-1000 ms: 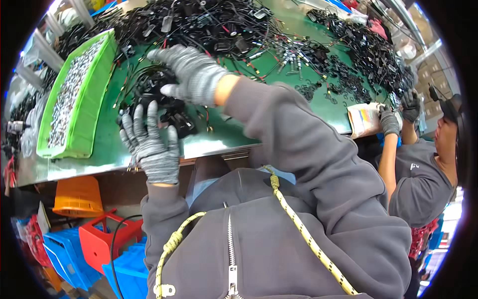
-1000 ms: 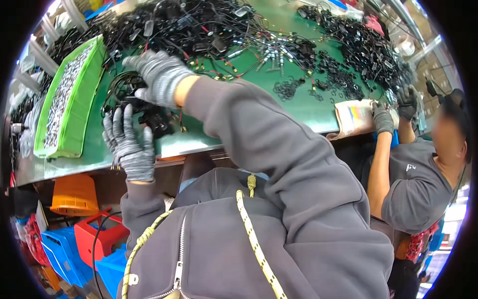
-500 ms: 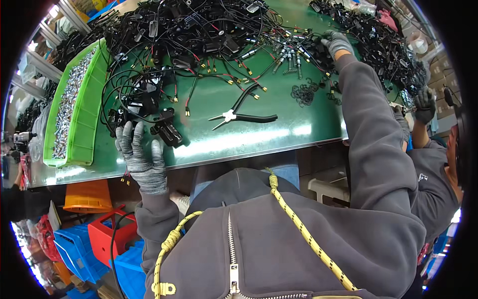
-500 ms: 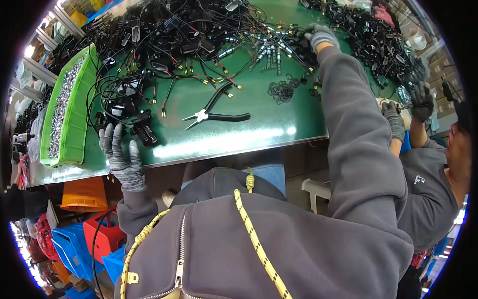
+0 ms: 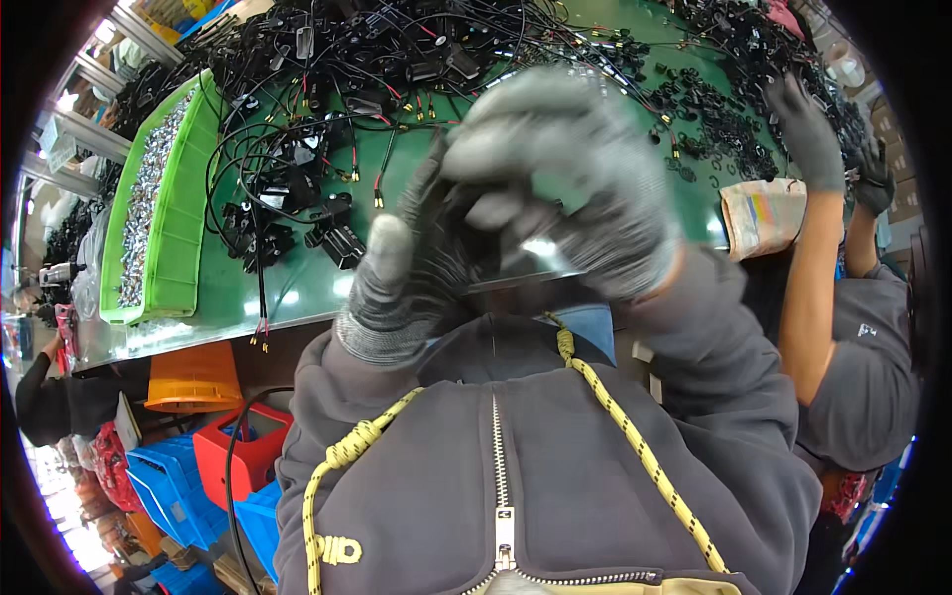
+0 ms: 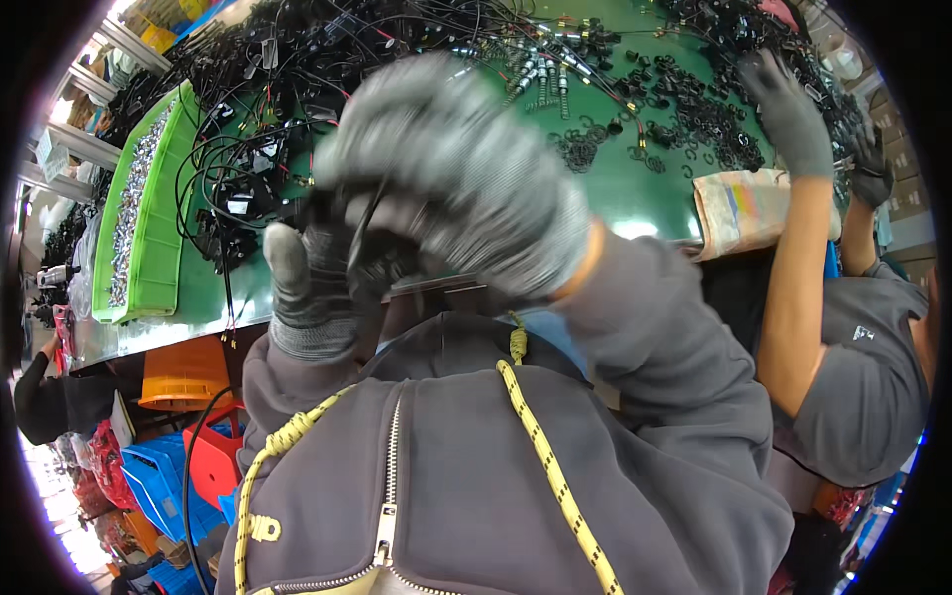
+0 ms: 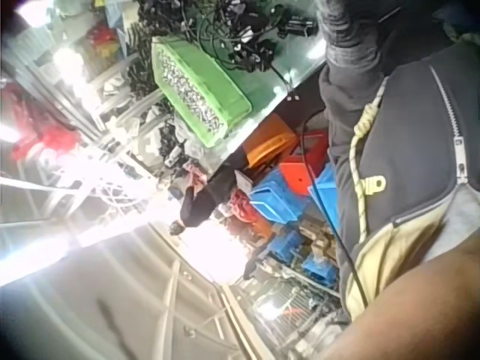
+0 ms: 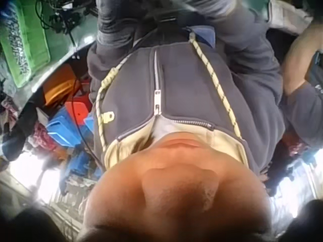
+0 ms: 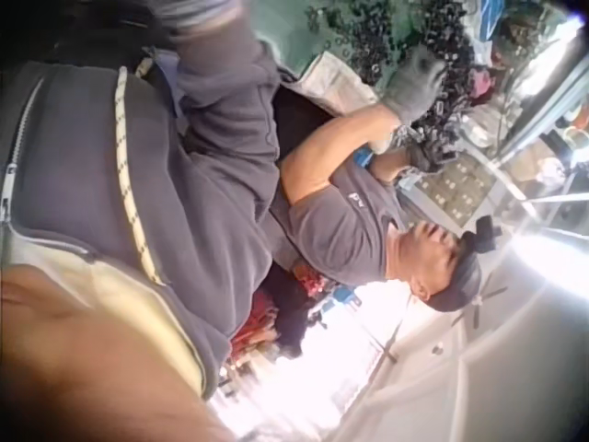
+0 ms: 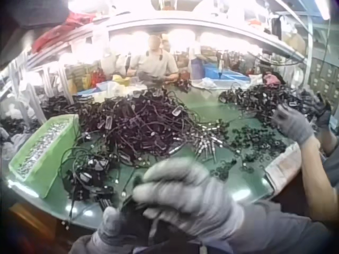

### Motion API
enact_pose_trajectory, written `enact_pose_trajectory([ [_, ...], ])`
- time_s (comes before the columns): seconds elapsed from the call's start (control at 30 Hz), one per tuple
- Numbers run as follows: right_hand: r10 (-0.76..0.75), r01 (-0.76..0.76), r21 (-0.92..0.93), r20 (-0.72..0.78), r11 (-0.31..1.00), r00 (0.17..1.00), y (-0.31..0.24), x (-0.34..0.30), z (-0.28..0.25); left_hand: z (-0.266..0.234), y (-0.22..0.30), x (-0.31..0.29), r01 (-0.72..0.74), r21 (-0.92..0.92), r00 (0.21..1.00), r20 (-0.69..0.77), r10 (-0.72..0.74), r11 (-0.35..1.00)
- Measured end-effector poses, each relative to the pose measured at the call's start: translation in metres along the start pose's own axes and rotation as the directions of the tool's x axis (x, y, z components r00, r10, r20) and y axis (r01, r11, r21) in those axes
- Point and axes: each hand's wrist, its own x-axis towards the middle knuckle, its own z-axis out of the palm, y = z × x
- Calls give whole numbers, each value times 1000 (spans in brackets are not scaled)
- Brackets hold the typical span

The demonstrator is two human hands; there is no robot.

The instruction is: Manually assembling small connectors onto wire harnesses and inspecting the components on an assembly line.

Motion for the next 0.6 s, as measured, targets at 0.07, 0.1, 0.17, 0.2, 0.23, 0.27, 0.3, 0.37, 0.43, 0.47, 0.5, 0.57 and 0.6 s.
enact_pose_trajectory([
  [0.07,-12,21,-68,126,997,992,3,-8,13,-36,5,-2,153,267,976,113,-188,951],
  [0.1,-19,20,-30,40,999,999,13,-16,13,-54,8,-5,269,215,961,11,-278,939],
  [0.17,361,-354,82,-91,931,928,33,-23,-10,-72,7,-14,148,194,989,-17,-147,970],
  [0.2,552,-520,198,-181,831,814,55,-24,-28,-78,7,-17,45,180,999,-35,-39,983],
  [0.23,622,-671,-77,-310,737,719,87,-32,-51,-91,12,-13,-47,401,997,75,18,915],
  [0.27,767,-824,-158,-305,544,565,109,-32,-72,-94,9,-12,-47,396,997,73,20,917],
  [0.3,743,-785,-484,-339,388,577,129,-33,-83,-94,6,-11,-118,418,993,77,95,901],
  [0.37,791,-628,-775,-342,69,508,172,-36,-95,-84,5,-9,-140,453,990,96,108,881],
  [0.43,870,-527,-848,-299,-53,393,200,-32,-100,-85,4,-7,-111,545,994,63,91,831],
  [0.47,891,-559,-829,-247,9,382,206,-32,-110,-85,5,-6,-100,577,995,68,75,811],
  [0.5,900,-603,-797,-252,15,355,204,-31,-114,-83,6,-6,-24,636,998,-24,51,771],
  [0.57,922,-695,-714,-209,84,326,198,-29,-124,-79,7,-9,-31,561,1000,16,26,827],
  [0.6,967,-886,-451,-157,111,201,171,-21,-120,-86,7,-10,-56,534,998,64,26,843],
])
